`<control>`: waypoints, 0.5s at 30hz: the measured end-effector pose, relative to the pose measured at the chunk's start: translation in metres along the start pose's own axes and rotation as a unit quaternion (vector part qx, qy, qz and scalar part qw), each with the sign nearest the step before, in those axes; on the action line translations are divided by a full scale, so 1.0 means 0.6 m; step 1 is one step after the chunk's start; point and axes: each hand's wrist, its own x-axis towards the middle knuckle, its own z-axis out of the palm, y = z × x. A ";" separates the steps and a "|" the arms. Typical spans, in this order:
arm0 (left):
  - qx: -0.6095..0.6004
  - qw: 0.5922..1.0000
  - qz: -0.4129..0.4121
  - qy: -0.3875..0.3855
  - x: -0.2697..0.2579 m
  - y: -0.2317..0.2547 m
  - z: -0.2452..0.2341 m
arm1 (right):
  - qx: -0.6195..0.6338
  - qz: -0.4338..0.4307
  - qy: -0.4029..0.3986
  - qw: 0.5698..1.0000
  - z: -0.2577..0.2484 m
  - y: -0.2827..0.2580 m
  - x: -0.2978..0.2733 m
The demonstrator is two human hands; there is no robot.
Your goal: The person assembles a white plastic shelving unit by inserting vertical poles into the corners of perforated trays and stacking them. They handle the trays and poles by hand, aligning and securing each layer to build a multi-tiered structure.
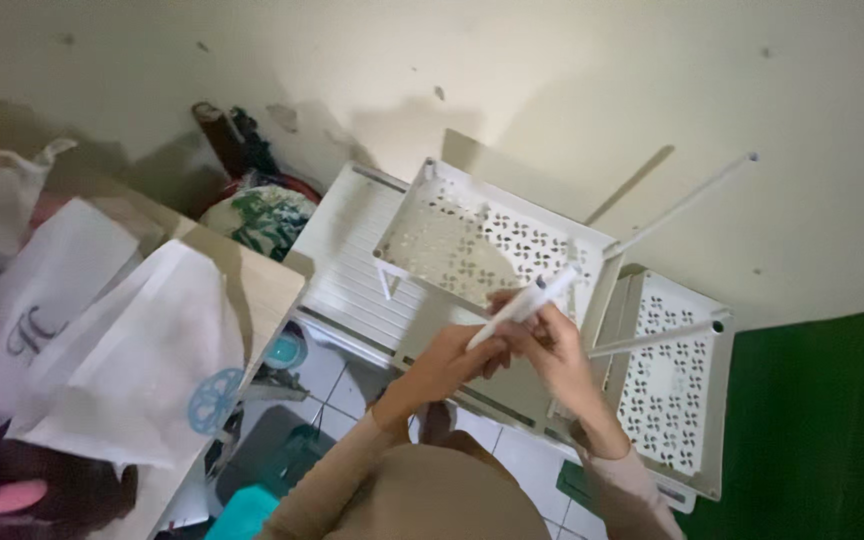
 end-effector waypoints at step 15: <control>-0.076 0.883 -0.018 0.462 -0.041 -0.083 -0.221 | -0.080 -0.249 0.131 0.956 0.063 -0.031 0.128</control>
